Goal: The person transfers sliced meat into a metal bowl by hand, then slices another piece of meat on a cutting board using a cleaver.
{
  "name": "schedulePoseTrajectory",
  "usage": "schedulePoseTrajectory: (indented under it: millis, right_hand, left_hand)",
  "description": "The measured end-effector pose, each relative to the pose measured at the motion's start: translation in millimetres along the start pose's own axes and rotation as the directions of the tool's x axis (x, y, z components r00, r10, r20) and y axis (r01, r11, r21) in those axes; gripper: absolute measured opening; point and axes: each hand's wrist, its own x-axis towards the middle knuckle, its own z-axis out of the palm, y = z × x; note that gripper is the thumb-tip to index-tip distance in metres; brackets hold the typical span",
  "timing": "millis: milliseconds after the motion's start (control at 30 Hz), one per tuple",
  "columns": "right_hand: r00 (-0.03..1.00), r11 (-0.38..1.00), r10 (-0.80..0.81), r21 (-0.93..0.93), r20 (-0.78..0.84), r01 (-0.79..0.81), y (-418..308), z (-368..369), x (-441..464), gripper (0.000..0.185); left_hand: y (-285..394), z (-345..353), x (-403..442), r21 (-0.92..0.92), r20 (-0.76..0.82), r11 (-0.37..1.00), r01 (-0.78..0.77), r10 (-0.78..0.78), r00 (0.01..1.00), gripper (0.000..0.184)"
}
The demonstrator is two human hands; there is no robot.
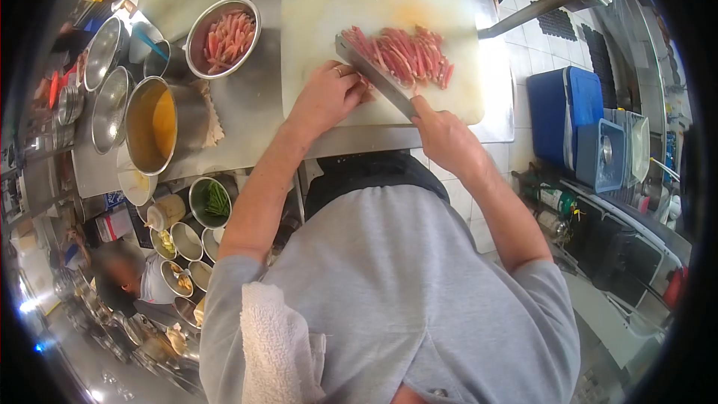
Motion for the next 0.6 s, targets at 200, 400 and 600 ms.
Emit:
schedulePoseTrajectory:
  millis: [200,400,600]
  right_hand:
    - [0.99,0.998,0.061,-0.024,0.127,-0.059,-1,-14,-14,0.02]
    - [0.995,0.998,-0.002,0.056,0.099,-0.004,10,25,19,0.017]
    - [0.993,0.997,0.066,0.026,0.1,-0.069,2,19,24,0.02]
  left_hand:
    - [4,-3,0,0.052,0.109,0.996,0.073,-0.078,0.991,0.023]
    - [2,1,-3,0.108,0.09,0.993,0.051,-0.061,0.994,0.025]
    - [3,2,-4,0.264,0.112,0.964,0.023,-0.054,0.992,0.024]
